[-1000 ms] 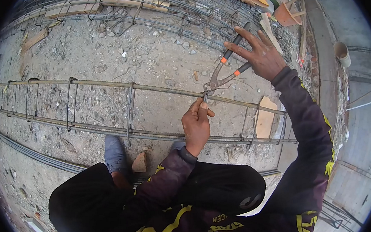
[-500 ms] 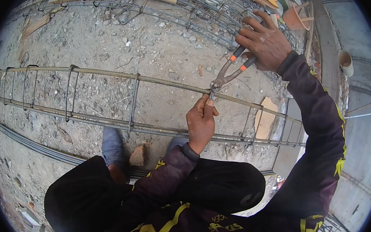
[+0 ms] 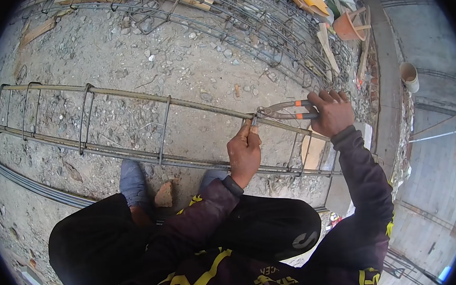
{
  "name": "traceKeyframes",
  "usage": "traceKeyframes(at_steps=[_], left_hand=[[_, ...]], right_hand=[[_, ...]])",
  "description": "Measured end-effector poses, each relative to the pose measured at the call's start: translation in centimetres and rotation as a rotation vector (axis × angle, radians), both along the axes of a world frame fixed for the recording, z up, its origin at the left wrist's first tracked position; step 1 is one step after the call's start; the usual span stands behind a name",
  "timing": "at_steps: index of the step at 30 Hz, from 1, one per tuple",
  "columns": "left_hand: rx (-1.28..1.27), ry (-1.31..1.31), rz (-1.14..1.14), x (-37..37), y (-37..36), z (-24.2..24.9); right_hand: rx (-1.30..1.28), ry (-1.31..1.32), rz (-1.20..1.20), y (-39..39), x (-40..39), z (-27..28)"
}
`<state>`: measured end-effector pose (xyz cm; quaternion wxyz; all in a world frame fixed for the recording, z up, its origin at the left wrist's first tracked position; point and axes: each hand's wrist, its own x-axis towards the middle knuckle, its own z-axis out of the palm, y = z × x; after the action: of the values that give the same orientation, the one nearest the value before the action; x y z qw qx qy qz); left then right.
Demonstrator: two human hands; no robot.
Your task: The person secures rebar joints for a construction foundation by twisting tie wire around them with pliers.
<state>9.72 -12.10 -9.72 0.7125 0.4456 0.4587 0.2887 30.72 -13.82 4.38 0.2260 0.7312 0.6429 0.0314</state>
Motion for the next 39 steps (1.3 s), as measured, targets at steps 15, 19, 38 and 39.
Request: traceKeyframes(at_steps=[15, 19, 38, 39], left_hand=[[-0.001, -0.082, 0.098, 0.7, -0.6, -0.9], [-0.010, -0.101, 0.118, 1.4, -1.0, -0.7], [0.466, -0.095, -0.210, -2.9, -2.4, 8.1], [0.533, -0.181, -0.218, -3.0, -2.3, 8.8]], right_hand=[[-0.595, -0.114, -0.323, 6.1, -10.3, 7.9], [-0.311, -0.220, -0.367, 1.4, -13.3, 6.5], [-0.275, -0.073, -0.462, 1.6, -11.3, 7.6], [-0.325, -0.010, -0.444, 2.5, -10.6, 8.5]])
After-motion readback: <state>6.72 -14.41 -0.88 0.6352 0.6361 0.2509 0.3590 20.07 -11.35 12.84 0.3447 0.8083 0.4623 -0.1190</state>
